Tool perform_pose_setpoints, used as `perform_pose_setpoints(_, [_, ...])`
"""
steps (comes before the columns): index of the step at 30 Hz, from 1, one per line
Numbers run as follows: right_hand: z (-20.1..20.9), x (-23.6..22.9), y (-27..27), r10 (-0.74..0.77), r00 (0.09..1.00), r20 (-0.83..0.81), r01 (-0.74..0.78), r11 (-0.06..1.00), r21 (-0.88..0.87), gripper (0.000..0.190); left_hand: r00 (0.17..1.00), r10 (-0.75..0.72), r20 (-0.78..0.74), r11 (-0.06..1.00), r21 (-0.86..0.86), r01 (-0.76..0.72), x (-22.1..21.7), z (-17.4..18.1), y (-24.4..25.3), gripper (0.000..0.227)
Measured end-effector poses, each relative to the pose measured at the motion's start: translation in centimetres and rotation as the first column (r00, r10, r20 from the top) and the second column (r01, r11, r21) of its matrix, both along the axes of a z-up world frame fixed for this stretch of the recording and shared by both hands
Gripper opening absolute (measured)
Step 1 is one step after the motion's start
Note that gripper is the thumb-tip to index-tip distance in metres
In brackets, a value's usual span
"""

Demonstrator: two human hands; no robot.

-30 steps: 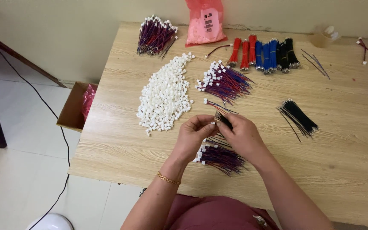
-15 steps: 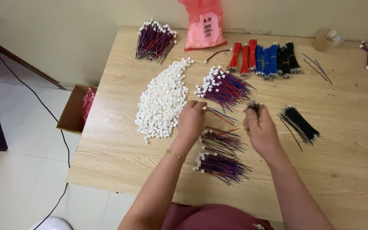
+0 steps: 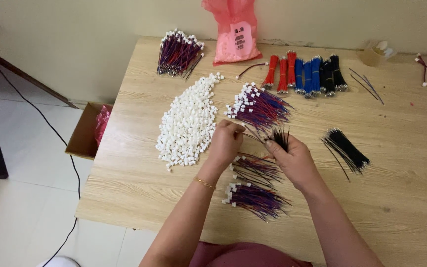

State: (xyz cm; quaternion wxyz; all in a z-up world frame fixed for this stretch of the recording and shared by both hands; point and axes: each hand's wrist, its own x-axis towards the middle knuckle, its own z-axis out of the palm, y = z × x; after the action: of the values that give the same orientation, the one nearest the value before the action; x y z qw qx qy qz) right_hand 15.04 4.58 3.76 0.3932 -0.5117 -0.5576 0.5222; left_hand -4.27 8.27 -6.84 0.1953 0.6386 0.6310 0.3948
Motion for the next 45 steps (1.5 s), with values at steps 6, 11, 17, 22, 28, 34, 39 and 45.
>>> perform_pose_setpoints(6, [2.5,-0.6,-1.2,0.026,0.996,0.087,-0.029,0.999,0.030,0.020,0.946,0.016,0.323,0.997,-0.079,0.010,1.0,7.6,-5.7,0.016])
perform_pose_setpoints(11, [5.1,-1.4,-2.7,0.050,0.993,0.111,-0.063,0.992,0.109,0.016,0.771,-0.080,0.632,0.993,-0.017,0.117,1.6,11.1,-8.0,0.019])
perform_pose_setpoints(17, [7.1,-1.9,-4.4,0.035,0.971,0.237,-0.076,0.983,0.170,0.015,0.527,-0.047,0.848,0.990,-0.030,0.137,2.6,10.5,-8.5,0.018])
perform_pose_setpoints(22, [6.3,-1.9,-4.6,0.003,0.994,0.105,-0.022,0.982,0.185,0.011,0.429,0.002,0.903,0.988,-0.067,0.136,3.1,10.5,-9.3,0.018])
perform_pose_setpoints(28, [6.2,-1.8,-4.7,0.008,1.000,0.027,-0.013,0.983,0.184,0.007,0.386,0.030,0.922,0.985,-0.093,0.147,3.1,10.6,-9.6,0.017])
perform_pose_setpoints(34, [5.0,-1.1,-4.1,-0.022,0.974,0.224,-0.018,0.985,0.173,0.012,0.211,0.028,0.977,0.980,-0.068,0.185,3.2,8.5,-9.3,0.021])
perform_pose_setpoints(39, [7.3,-2.0,-5.1,-0.033,0.986,0.166,0.010,0.991,0.134,0.009,0.019,0.040,0.999,0.969,-0.043,0.242,2.9,8.2,-9.3,0.021])
perform_pose_setpoints(45, [7.0,-2.1,-5.0,-0.038,0.965,0.260,-0.012,0.982,0.187,0.016,-0.061,0.046,0.997,0.960,-0.028,0.278,2.8,8.9,-9.4,0.019])
